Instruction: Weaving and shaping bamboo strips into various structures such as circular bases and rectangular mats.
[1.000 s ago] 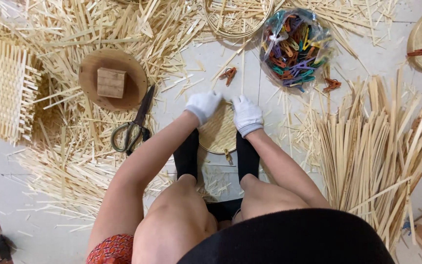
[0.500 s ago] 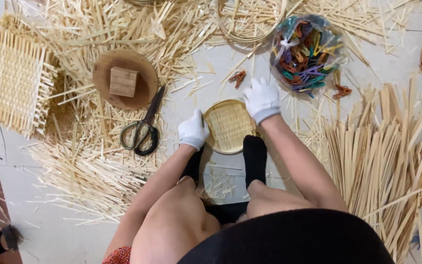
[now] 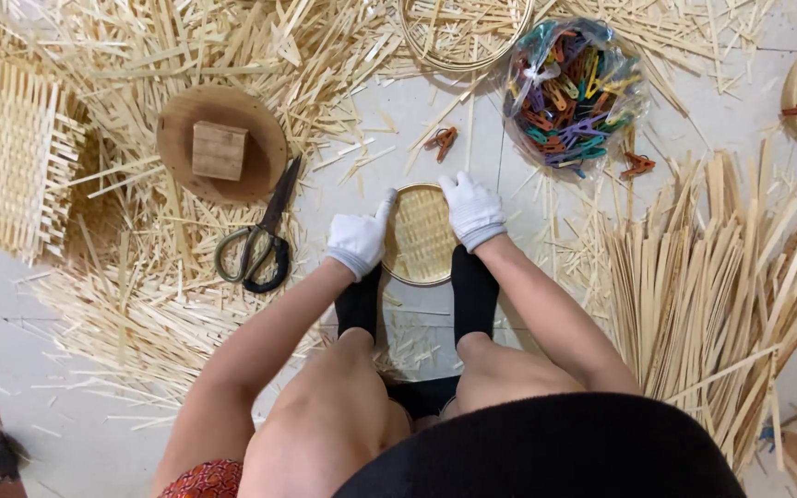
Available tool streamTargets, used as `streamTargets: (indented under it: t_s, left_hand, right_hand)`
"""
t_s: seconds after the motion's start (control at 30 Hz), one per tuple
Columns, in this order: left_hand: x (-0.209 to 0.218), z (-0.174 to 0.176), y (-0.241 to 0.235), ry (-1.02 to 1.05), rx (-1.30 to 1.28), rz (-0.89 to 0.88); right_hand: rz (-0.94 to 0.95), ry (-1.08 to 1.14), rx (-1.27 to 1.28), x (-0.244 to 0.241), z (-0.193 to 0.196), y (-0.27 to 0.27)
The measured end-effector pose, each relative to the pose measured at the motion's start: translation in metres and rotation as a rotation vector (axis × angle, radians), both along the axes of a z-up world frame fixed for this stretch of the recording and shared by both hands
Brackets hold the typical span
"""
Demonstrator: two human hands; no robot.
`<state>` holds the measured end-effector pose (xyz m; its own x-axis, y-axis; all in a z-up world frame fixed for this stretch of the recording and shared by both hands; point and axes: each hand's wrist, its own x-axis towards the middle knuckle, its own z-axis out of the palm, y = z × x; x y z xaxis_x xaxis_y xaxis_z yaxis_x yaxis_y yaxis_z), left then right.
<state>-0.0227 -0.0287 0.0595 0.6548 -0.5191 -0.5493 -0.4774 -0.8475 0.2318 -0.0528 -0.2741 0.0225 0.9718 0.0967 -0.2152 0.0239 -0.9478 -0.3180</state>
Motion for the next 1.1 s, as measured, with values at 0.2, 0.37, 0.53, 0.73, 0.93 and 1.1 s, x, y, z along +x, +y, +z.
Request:
streamTargets:
  t_s: [0.2, 0.37, 0.53, 0.73, 0.93, 1.1]
  left_hand:
    - [0.033, 0.051, 0.007, 0.008, -0.107, -0.112]
    - [0.044, 0.038, -0.022, -0.023, -0.235, -0.071]
    - [0.055, -0.029, -0.092, -0.080, -0.167, -0.187]
    - [0.072, -0.034, -0.093, 0.012, -0.177, -0.448]
    - [0.065, -0.049, -0.080, -0.013, -0.208, -0.393]
    - [0.041, -0.043, -0.041, -0.084, -0.203, -0.046]
  right_hand:
    - [-0.083, 0.010, -0.005, 0.003, 0.021, 0.005]
    - [-0.104, -0.008, 0.035, 0.000, 0.009, 0.001]
    - [-0.105, 0.023, -0.028, -0.002, -0.002, -0.001]
    - [-0.478, -0.045, 0.198, -0.005, 0.027, -0.023]
    - [-0.421, 0.270, 0.228, -0.023, 0.024, -0.039]
    - [-0.278, 0.205, 0.089, 0.013, 0.042, -0.017]
